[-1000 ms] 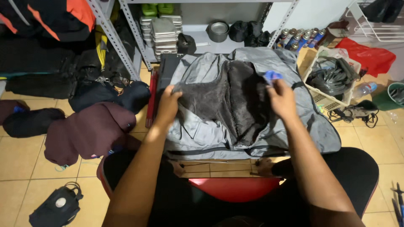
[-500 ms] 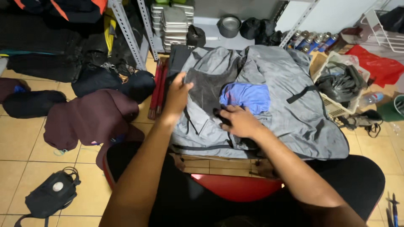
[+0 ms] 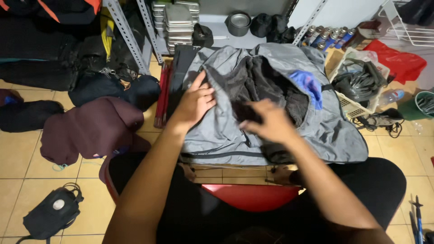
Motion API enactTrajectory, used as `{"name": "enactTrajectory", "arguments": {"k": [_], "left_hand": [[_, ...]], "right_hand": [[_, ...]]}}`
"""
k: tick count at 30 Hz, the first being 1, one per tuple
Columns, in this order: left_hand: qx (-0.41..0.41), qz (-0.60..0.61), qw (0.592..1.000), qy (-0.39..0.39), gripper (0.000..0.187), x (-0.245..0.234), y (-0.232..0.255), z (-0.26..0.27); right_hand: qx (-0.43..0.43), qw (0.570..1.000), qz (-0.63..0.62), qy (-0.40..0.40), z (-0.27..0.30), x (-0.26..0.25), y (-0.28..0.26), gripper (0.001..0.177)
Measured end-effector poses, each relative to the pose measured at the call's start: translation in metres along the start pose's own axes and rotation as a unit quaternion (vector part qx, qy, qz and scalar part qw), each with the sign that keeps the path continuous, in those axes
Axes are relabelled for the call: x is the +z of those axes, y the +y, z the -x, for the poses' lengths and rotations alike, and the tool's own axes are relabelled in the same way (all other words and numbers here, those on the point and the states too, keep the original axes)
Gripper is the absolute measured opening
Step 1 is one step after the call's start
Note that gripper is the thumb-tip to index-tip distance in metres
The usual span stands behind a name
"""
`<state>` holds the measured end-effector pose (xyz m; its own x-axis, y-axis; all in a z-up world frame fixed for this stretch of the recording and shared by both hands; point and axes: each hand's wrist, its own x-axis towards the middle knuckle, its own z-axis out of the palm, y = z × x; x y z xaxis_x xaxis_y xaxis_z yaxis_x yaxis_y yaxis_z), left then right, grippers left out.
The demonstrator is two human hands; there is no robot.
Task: The person folds a gray fabric item by hand on top of a black foldable surface, smooths it out, and then folds a larger gray blanket or fleece item.
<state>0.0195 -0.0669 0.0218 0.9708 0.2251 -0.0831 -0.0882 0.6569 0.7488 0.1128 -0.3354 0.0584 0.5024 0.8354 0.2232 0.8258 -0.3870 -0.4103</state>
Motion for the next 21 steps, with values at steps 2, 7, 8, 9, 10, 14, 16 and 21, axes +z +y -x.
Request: {"name": "enactTrajectory", "arguments": {"k": [2, 7, 8, 9, 10, 14, 16, 21], "left_hand": [[0.007, 0.025, 0.999, -0.019, 0.096, -0.015, -0.018, -0.017], [0.029, 0.064, 0.997, 0.024, 0.096, -0.027, -0.007, -0.009], [0.075, -0.078, 0.992, 0.066, 0.096, -0.041, -0.012, -0.011], [0.117, -0.218, 0.963, 0.105, 0.098, -0.054, -0.018, -0.013], [0.116, -0.218, 0.963, 0.105, 0.098, -0.050, -0.017, -0.012], [0.226, -0.491, 0.826, 0.159, 0.038, -0.017, -0.033, -0.012], [0.232, -0.484, 0.834, 0.128, 0.027, -0.007, -0.049, -0.013], [0.119, -0.297, 0.946, 0.058, 0.029, -0.045, -0.137, -0.068]], "right_hand": [[-0.025, 0.999, -0.031, -0.013, -0.006, 0.043, 0.009, 0.079], [0.022, 0.967, -0.244, 0.067, -0.017, 0.100, 0.036, 0.035], [0.060, 0.950, -0.292, 0.098, -0.022, 0.097, 0.047, 0.024], [0.100, 0.927, -0.337, 0.129, -0.024, 0.093, 0.058, 0.012], [0.101, 0.927, -0.338, 0.129, -0.029, 0.092, 0.061, 0.012], [0.083, 0.902, -0.404, 0.130, -0.037, 0.068, 0.066, 0.033], [0.070, 0.897, -0.422, 0.109, -0.041, 0.051, 0.050, 0.038], [0.061, 0.959, -0.257, 0.097, -0.045, 0.032, 0.029, 0.027]]}}
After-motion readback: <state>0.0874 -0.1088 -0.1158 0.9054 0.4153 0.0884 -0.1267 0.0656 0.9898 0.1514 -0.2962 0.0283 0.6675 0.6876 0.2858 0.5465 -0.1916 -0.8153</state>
